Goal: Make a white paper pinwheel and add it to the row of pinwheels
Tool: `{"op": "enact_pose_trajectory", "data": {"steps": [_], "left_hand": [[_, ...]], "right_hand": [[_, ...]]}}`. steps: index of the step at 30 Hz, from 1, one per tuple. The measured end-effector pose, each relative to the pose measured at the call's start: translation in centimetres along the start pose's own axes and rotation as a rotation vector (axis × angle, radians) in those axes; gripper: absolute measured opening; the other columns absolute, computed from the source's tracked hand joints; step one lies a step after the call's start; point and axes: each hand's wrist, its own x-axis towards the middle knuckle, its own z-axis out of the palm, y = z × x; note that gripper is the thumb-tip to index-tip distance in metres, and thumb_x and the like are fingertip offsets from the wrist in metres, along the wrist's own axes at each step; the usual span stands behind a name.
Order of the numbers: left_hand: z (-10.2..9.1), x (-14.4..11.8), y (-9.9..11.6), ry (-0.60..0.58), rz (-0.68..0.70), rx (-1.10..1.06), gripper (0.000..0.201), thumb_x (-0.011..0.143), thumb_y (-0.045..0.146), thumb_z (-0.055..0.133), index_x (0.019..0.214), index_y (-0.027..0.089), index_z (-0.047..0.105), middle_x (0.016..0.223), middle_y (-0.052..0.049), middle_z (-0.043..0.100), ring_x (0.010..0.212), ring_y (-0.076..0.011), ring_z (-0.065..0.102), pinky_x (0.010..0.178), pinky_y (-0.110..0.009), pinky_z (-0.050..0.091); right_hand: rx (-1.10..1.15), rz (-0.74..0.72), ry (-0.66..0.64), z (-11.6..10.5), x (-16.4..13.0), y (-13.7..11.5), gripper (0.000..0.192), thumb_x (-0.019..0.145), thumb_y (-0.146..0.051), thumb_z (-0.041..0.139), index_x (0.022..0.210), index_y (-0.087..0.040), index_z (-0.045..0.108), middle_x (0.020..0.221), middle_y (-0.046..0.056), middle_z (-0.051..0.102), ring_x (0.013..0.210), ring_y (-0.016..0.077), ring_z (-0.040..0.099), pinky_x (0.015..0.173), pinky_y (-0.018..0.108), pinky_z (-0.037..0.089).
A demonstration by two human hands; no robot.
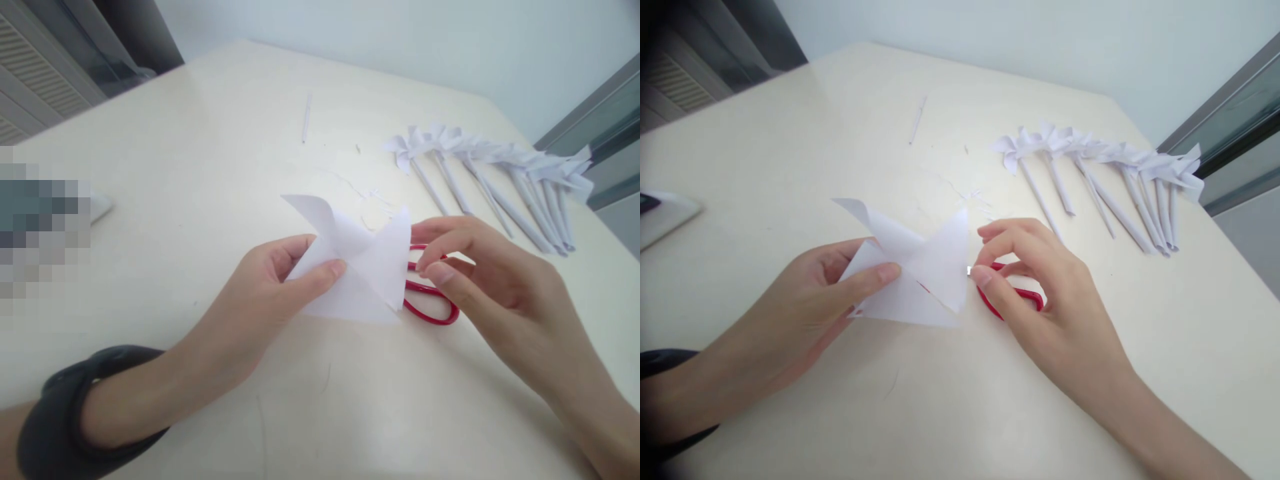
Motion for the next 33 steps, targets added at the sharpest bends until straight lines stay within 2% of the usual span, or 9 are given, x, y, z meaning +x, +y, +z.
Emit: {"op": "enact_pose_trajectory", "data": {"steps": [3,6,8,11,16,22,25,28,33], "left_hand": [[0.01,-0.03,-0.02,0.048,0.055,0.029,0.024,0.083,0.028,0.056,0.106,0.026,0.065,0.092,-0.002,0.069,0.08,-0.0218,0.063,0.066,-0.029,0.053],[0.09,-0.07,0.01,0.062,0.075,0.055,0.02,0.082,0.032,0.057,0.1,0.027,0.066,0.092,-0.001,0.068,0.082,-0.0213,0.061,0.068,-0.029,0.053],[0.12,-0.1,0.01,0.063,0.071,0.065,0.021,0.082,0.035,0.058,0.1,0.027,0.065,0.092,-0.001,0.068,0.081,-0.0206,0.061,0.069,-0.03,0.053],[0.07,-0.08,-0.02,0.056,0.048,0.046,0.02,0.082,0.035,0.058,0.098,0.026,0.065,0.09,-0.001,0.067,0.076,-0.0195,0.06,0.065,-0.03,0.053],[0.1,0.06,0.03,0.036,0.023,0.001,0.019,0.082,0.035,0.057,0.096,0.025,0.066,0.088,-0.001,0.066,0.073,-0.0189,0.06,0.063,-0.028,0.052],[0.4,-0.04,0.33,0.017,0.044,-0.072,0.021,0.084,0.028,0.054,0.102,0.026,0.066,0.089,-0.001,0.068,0.077,-0.018,0.061,0.069,-0.028,0.052],[0.45,-0.03,0.57,0.007,-0.004,-0.109,0.023,0.083,0.031,0.056,0.103,0.026,0.066,0.088,-0.001,0.068,0.075,-0.0183,0.062,0.066,-0.027,0.052],[0.53,0.05,0.73,0.026,-0.033,-0.121,0.023,0.08,0.036,0.06,0.1,0.025,0.068,0.086,-0.001,0.069,0.069,-0.0158,0.061,0.057,-0.022,0.05],[0.66,0.14,0.82,0.036,-0.021,-0.135,0.022,0.08,0.036,0.061,0.097,0.025,0.069,0.085,0.0,0.07,0.069,-0.0144,0.061,0.057,-0.019,0.049]], "right_hand": [[0.112,0.208,-0.076,0.12,0.01,0.11,0.014,0.087,-0.036,0.053,0.08,-0.025,0.059,0.093,-0.001,0.062,0.08,0.0116,0.058,0.062,0.021,0.048],[0.162,0.336,-0.228,0.27,0.23,0.17,0.023,0.086,-0.04,0.053,0.071,-0.023,0.06,0.064,-0.004,0.054,0.054,0.0068,0.046,0.045,0.018,0.037],[0.225,0.385,-0.306,0.4,0.4,0.18,0.022,0.084,-0.037,0.057,0.068,-0.022,0.06,0.058,-0.005,0.049,0.05,0.0056,0.042,0.041,0.018,0.033],[0.385,0.406,-0.358,0.52,0.57,0.22,0.01,0.081,-0.028,0.062,0.074,-0.021,0.061,0.063,-0.005,0.053,0.055,0.0052,0.049,0.047,0.016,0.039],[0.562,0.342,-0.311,0.61,0.5,0.25,0.005,0.079,-0.021,0.066,0.078,-0.022,0.061,0.082,-0.006,0.062,0.07,0.0028,0.057,0.059,0.01,0.044],[0.649,0.229,-0.191,0.69,0.22,-0.17,0.02,0.079,-0.017,0.066,0.09,-0.028,0.052,0.068,-0.01,0.064,0.064,0.0026,0.061,0.059,0.01,0.048],[0.559,0.124,-0.142,0.68,0.02,-0.41,0.02,0.079,-0.015,0.065,0.087,-0.028,0.054,0.077,-0.009,0.064,0.074,0.0051,0.062,0.068,0.014,0.051],[0.354,0.01,-0.129,0.63,-0.25,-0.58,0.016,0.08,-0.015,0.064,0.085,-0.029,0.062,0.085,-0.008,0.063,0.085,0.0063,0.06,0.075,0.014,0.049],[0.166,-0.045,-0.146,0.48,-0.37,-0.51,0.018,0.082,-0.015,0.061,0.088,-0.032,0.064,0.085,-0.009,0.065,0.08,0.0066,0.057,0.068,0.015,0.048]]}}
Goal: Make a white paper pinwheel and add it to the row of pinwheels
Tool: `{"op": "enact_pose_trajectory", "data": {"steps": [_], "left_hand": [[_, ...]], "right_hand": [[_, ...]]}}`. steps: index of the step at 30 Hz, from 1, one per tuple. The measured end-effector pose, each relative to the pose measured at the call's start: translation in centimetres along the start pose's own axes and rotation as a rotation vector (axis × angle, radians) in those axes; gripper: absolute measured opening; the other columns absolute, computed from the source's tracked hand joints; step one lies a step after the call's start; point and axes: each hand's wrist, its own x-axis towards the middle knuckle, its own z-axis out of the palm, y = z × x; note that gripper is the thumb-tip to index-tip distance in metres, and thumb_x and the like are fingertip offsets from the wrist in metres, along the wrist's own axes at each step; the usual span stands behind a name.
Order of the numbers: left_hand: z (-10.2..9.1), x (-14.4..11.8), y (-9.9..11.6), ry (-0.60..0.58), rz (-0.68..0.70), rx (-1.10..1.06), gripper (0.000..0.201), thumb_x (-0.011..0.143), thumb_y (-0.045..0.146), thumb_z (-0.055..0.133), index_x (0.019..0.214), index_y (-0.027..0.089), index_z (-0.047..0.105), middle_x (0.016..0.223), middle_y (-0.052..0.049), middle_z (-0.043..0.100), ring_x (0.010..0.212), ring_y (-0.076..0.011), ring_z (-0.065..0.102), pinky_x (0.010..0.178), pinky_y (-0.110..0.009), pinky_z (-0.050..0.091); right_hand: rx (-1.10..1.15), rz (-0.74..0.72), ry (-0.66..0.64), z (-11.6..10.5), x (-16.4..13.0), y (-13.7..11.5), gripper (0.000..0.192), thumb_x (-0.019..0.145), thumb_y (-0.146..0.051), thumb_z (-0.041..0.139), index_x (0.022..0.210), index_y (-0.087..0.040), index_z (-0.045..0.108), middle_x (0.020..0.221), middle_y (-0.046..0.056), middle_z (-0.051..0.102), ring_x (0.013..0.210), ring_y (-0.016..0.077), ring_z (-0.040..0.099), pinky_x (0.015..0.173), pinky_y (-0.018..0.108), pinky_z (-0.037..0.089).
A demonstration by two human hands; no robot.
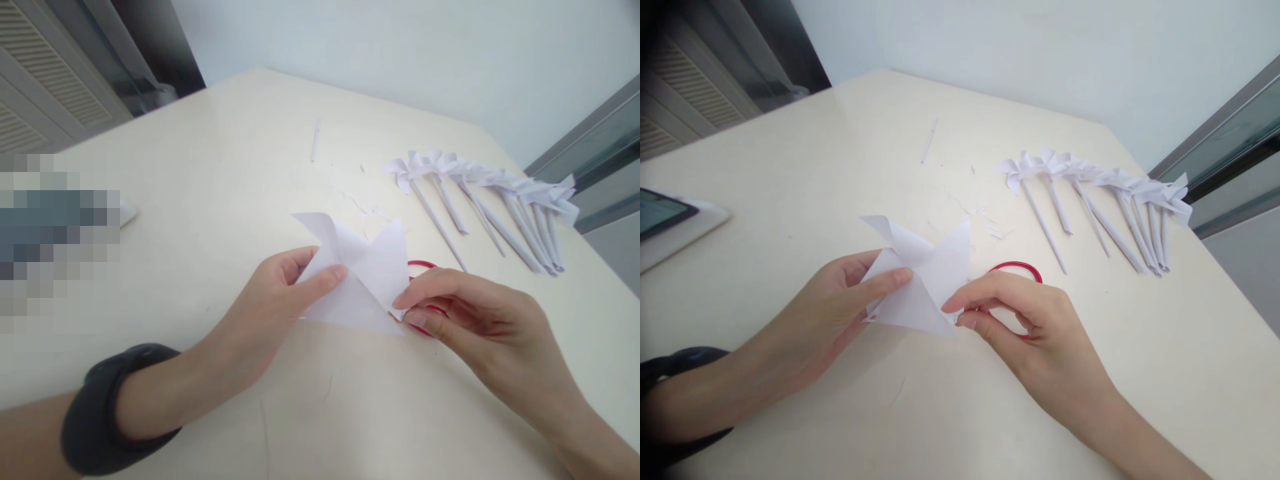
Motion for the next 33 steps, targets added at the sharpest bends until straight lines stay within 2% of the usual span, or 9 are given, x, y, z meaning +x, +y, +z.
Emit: {"op": "enact_pose_trajectory", "data": {"steps": [6,9,12,16,20,23,26,29,33], "left_hand": [[0.2,-0.1,0.4,-0.018,-0.009,0.018,0.021,0.082,0.033,0.057,0.099,0.025,0.066,0.092,-0.001,0.07,0.077,-0.0181,0.064,0.063,-0.023,0.05],[0.2,-0.2,0.5,-0.014,-0.023,0.04,0.022,0.081,0.038,0.058,0.095,0.023,0.065,0.093,-0.002,0.07,0.076,-0.019,0.064,0.062,-0.024,0.05],[0.2,-0.3,0.6,0.008,-0.029,0.06,0.026,0.078,0.042,0.06,0.091,0.02,0.065,0.093,-0.004,0.07,0.069,-0.0176,0.063,0.056,-0.023,0.048],[0.2,-0.3,0.4,-0.007,-0.016,0.065,0.027,0.08,0.039,0.058,0.099,0.021,0.064,0.096,-0.004,0.069,0.076,-0.02,0.065,0.063,-0.027,0.051],[0.0,-0.2,0.1,-0.033,0.003,0.062,0.023,0.082,0.032,0.055,0.1,0.021,0.064,0.095,-0.004,0.069,0.08,-0.0216,0.065,0.067,-0.029,0.051],[-0.1,-0.2,0.0,-0.045,0.009,0.044,0.023,0.083,0.028,0.054,0.103,0.022,0.064,0.096,-0.003,0.07,0.08,-0.0197,0.065,0.065,-0.024,0.05],[-0.1,-0.2,0.1,-0.045,0.01,0.009,0.026,0.083,0.026,0.055,0.107,0.023,0.064,0.099,-0.002,0.07,0.084,-0.0198,0.065,0.066,-0.024,0.05],[0.0,-0.3,0.3,-0.059,-0.012,-0.021,0.028,0.083,0.026,0.055,0.109,0.023,0.063,0.101,-0.003,0.07,0.085,-0.0206,0.065,0.068,-0.025,0.051],[0.1,-0.2,0.4,-0.081,-0.046,-0.061,0.026,0.082,0.025,0.056,0.107,0.023,0.065,0.1,-0.003,0.071,0.082,-0.0186,0.066,0.064,-0.021,0.051]], "right_hand": [[0.036,-0.032,-0.006,-0.4,0.0,0.2,0.012,0.083,-0.015,0.059,0.082,-0.027,0.061,0.078,-0.006,0.059,0.073,0.0075,0.053,0.077,0.02,0.046],[0.031,-0.006,-0.033,-0.5,-0.1,0.1,0.012,0.085,-0.015,0.056,0.082,-0.027,0.058,0.08,-0.004,0.057,0.081,0.0094,0.054,0.077,0.021,0.045],[-0.014,-0.027,-0.005,-0.3,-0.1,0.1,0.013,0.087,-0.014,0.051,0.083,-0.026,0.054,0.083,-0.002,0.054,0.092,0.012,0.052,0.074,0.021,0.043],[-0.04,-0.064,0.005,0.2,-0.1,0.0,0.012,0.087,-0.013,0.049,0.083,-0.024,0.051,0.093,0.001,0.049,0.09,0.0125,0.051,0.07,0.022,0.045],[-0.071,-0.061,0.026,0.2,-0.3,0.0,0.011,0.085,-0.015,0.051,0.084,-0.026,0.053,0.107,0.003,0.048,0.107,0.0176,0.048,0.067,0.023,0.049],[-0.125,-0.141,0.035,-0.4,-0.3,0.1,0.016,0.084,-0.014,0.052,0.092,-0.027,0.056,0.115,0.003,0.046,0.107,0.018,0.049,0.081,0.029,0.049],[-0.239,-0.276,0.027,-1.1,0.1,0.3,0.019,0.081,-0.014,0.058,0.095,-0.027,0.06,0.123,0.003,0.042,0.115,0.0204,0.044,0.097,0.034,0.042],[-0.305,-0.336,-0.007,-1.3,0.5,0.4,0.021,0.078,-0.016,0.064,0.096,-0.027,0.061,0.127,0.004,0.038,0.124,0.0232,0.036,0.095,0.034,0.045],[-0.352,-0.359,-0.006,-0.9,0.6,0.5,0.022,0.079,-0.01,0.06,0.093,-0.027,0.061,0.129,0.003,0.034,0.126,0.0233,0.033,0.097,0.037,0.045]]}}
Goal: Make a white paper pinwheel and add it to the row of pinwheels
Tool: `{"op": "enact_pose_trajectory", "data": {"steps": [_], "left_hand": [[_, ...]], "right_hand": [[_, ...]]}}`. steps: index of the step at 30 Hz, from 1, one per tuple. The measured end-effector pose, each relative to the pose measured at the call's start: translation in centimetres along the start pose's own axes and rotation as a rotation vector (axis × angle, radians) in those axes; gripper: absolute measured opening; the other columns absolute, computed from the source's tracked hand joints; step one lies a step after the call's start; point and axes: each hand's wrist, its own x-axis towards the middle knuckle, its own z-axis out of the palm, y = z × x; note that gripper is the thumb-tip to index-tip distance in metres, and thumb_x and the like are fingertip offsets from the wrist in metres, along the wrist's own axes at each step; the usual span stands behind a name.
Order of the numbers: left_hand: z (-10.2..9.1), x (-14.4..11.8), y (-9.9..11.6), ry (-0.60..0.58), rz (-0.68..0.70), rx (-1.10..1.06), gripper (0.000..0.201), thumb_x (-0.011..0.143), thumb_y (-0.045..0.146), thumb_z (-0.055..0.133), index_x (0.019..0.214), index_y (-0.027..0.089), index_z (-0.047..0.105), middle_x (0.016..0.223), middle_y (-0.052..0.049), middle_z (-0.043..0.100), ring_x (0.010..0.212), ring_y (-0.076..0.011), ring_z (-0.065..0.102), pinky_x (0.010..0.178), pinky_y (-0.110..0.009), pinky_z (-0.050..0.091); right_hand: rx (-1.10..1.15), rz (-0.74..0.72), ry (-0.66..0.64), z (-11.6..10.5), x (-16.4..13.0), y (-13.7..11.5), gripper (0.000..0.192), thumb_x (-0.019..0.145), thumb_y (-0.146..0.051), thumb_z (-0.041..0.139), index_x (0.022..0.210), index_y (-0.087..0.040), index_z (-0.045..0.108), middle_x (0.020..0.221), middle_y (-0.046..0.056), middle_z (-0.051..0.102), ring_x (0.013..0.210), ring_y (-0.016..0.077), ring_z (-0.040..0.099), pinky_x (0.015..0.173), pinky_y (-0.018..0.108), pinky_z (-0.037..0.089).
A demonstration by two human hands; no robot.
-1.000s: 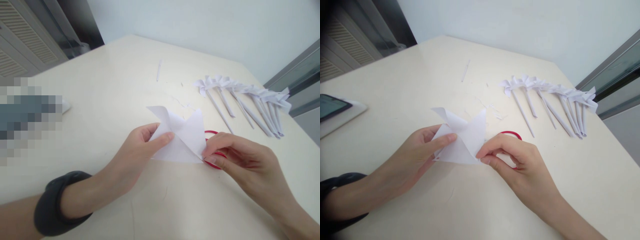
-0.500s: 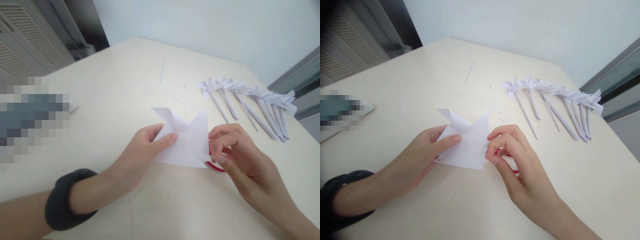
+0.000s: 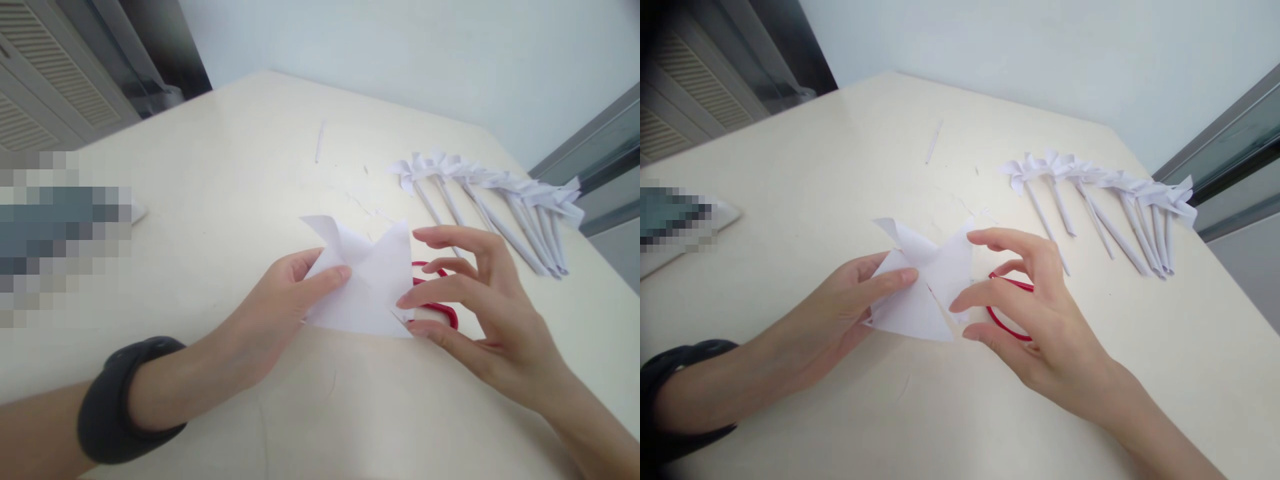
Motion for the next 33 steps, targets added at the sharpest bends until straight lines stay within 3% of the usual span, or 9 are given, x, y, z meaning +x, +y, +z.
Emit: {"op": "enact_pose_trajectory", "data": {"steps": [9,15,18,22,26,30,33], "left_hand": [[0.0,0.1,-0.1,-0.02,-0.041,0.006,0.026,0.083,0.025,0.054,0.106,0.023,0.065,0.096,-0.003,0.071,0.077,-0.0175,0.065,0.062,-0.022,0.049],[-0.1,0.0,-0.4,0.018,-0.001,0.28,0.022,0.081,0.041,0.055,0.093,0.025,0.064,0.085,0.0,0.065,0.07,-0.0165,0.06,0.056,-0.022,0.043],[0.3,-0.1,-0.1,0.033,0.033,0.418,0.021,0.079,0.041,0.056,0.076,0.021,0.061,0.07,0.002,0.059,0.06,-0.0133,0.054,0.05,-0.021,0.037],[1.0,-0.2,0.3,-0.016,-0.021,0.51,0.016,0.079,0.034,0.054,0.076,0.019,0.061,0.071,0.001,0.06,0.062,-0.0153,0.056,0.053,-0.023,0.04],[1.1,-0.3,0.3,-0.064,-0.057,0.484,0.013,0.08,0.031,0.052,0.078,0.02,0.06,0.077,0.0,0.062,0.069,-0.0171,0.058,0.059,-0.025,0.043],[1.0,-0.3,0.2,-0.095,-0.094,0.45,0.012,0.079,0.029,0.052,0.077,0.02,0.06,0.078,0.0,0.062,0.072,-0.0179,0.059,0.062,-0.026,0.044],[1.1,-0.3,0.3,-0.096,-0.085,0.484,0.011,0.077,0.028,0.053,0.076,0.02,0.061,0.074,0.001,0.06,0.069,-0.0172,0.057,0.059,-0.025,0.043]], "right_hand": [[-0.108,-0.078,-0.016,0.1,-0.6,-0.3,0.027,0.076,0.002,0.054,0.082,-0.024,0.056,0.127,0.0,0.035,0.12,0.023,0.037,0.095,0.041,0.043],[-0.192,-0.169,-0.013,0.1,-0.4,-0.9,0.023,0.077,-0.001,0.052,0.08,-0.024,0.056,0.122,0.003,0.05,0.114,0.0223,0.042,0.093,0.038,0.039],[-0.095,-0.163,-0.048,0.4,-0.3,-1.0,0.023,0.079,0.0,0.052,0.083,-0.023,0.054,0.103,0.003,0.062,0.103,0.0199,0.05,0.088,0.037,0.041],[0.079,-0.037,-0.069,1.0,-0.5,-0.9,0.022,0.081,-0.002,0.05,0.089,-0.022,0.053,0.08,0.0,0.063,0.077,0.0142,0.056,0.073,0.032,0.045],[0.064,0.104,-0.027,1.6,-0.6,-1.1,0.015,0.083,-0.009,0.055,0.087,-0.024,0.053,0.082,-0.003,0.063,0.074,0.0105,0.056,0.062,0.024,0.044],[0.135,0.292,-0.026,2.0,-0.6,-1.2,0.015,0.081,-0.014,0.061,0.088,-0.026,0.053,0.084,-0.006,0.062,0.07,0.0074,0.054,0.061,0.019,0.043],[0.226,0.337,-0.037,2.2,-0.6,-1.2,0.018,0.079,-0.015,0.063,0.089,-0.025,0.053,0.084,-0.005,0.06,0.073,0.0078,0.054,0.066,0.019,0.044]]}}
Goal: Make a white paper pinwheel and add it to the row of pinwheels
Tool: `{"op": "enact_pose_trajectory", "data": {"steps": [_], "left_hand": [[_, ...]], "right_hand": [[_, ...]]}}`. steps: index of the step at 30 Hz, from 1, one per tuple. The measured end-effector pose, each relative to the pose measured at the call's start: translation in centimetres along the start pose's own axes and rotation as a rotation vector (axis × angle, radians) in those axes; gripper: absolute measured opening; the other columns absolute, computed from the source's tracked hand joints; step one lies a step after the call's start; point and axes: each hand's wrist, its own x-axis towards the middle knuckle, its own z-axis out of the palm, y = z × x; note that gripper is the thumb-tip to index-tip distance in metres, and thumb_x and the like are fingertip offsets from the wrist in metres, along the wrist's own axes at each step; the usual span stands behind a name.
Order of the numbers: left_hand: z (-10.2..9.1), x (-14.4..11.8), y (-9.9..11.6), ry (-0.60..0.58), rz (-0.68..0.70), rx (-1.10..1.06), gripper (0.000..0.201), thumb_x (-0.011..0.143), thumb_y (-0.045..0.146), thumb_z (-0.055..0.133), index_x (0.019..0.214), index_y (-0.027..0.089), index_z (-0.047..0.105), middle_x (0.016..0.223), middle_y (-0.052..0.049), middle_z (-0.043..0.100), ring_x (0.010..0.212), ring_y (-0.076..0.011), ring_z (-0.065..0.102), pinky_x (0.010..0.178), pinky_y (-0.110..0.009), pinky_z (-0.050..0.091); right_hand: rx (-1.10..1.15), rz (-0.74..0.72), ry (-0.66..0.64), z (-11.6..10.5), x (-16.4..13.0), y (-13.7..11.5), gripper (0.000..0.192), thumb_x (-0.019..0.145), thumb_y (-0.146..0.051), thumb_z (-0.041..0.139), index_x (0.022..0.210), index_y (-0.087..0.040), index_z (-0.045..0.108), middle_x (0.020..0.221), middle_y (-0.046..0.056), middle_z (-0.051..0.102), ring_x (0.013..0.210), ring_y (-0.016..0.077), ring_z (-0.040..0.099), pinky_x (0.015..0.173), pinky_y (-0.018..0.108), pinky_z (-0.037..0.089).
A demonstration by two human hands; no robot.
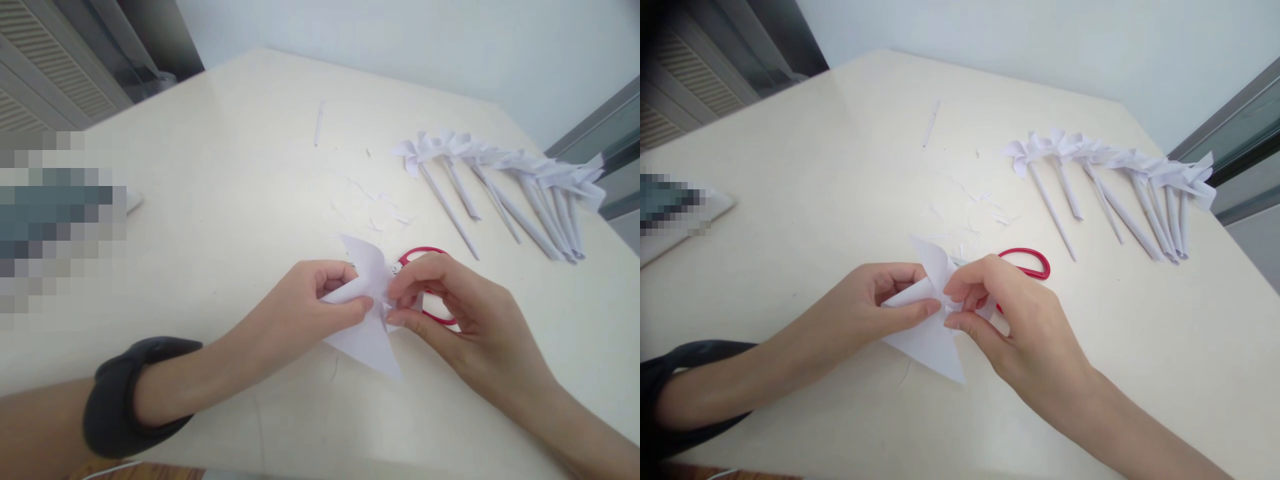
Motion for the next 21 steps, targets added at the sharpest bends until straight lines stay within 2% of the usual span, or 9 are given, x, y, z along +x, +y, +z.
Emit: {"op": "enact_pose_trajectory", "data": {"steps": [6,11,17,21], "left_hand": [[0.15,0.0,0.0,0.02,0.017,0.085,0.01,0.076,0.028,0.054,0.072,0.02,0.06,0.069,0.002,0.057,0.066,-0.016,0.055,0.056,-0.024,0.04],[-0.01,0.13,-0.23,0.001,0.03,0.11,0.011,0.077,0.026,0.053,0.08,0.019,0.061,0.08,0.0,0.063,0.075,-0.0191,0.059,0.063,-0.028,0.046],[-0.11,0.18,-0.15,-0.002,0.022,0.131,0.014,0.079,0.029,0.055,0.07,0.018,0.054,0.066,0.004,0.053,0.062,-0.0109,0.05,0.054,-0.022,0.038],[-0.05,0.08,-0.14,-0.013,0.031,0.134,0.012,0.08,0.027,0.054,0.071,0.018,0.054,0.069,0.004,0.052,0.065,-0.0112,0.05,0.056,-0.022,0.038]], "right_hand": [[-0.06,0.017,0.019,0.32,-0.17,-0.26,0.019,0.077,-0.01,0.063,0.083,-0.024,0.051,0.078,-0.007,0.06,0.069,0.0066,0.054,0.061,0.018,0.043],[0.06,0.108,0.053,0.56,0.1,-0.2,0.023,0.074,-0.012,0.068,0.083,-0.025,0.05,0.08,-0.006,0.06,0.075,0.0109,0.055,0.064,0.024,0.045],[0.182,0.14,0.11,0.63,-0.15,0.04,0.02,0.077,-0.015,0.066,0.082,-0.026,0.05,0.082,-0.005,0.06,0.082,0.0148,0.058,0.07,0.031,0.048],[0.191,0.124,0.106,0.71,-0.44,-0.03,0.018,0.08,-0.014,0.062,0.084,-0.027,0.049,0.083,-0.005,0.06,0.085,0.0151,0.059,0.074,0.032,0.049]]}}
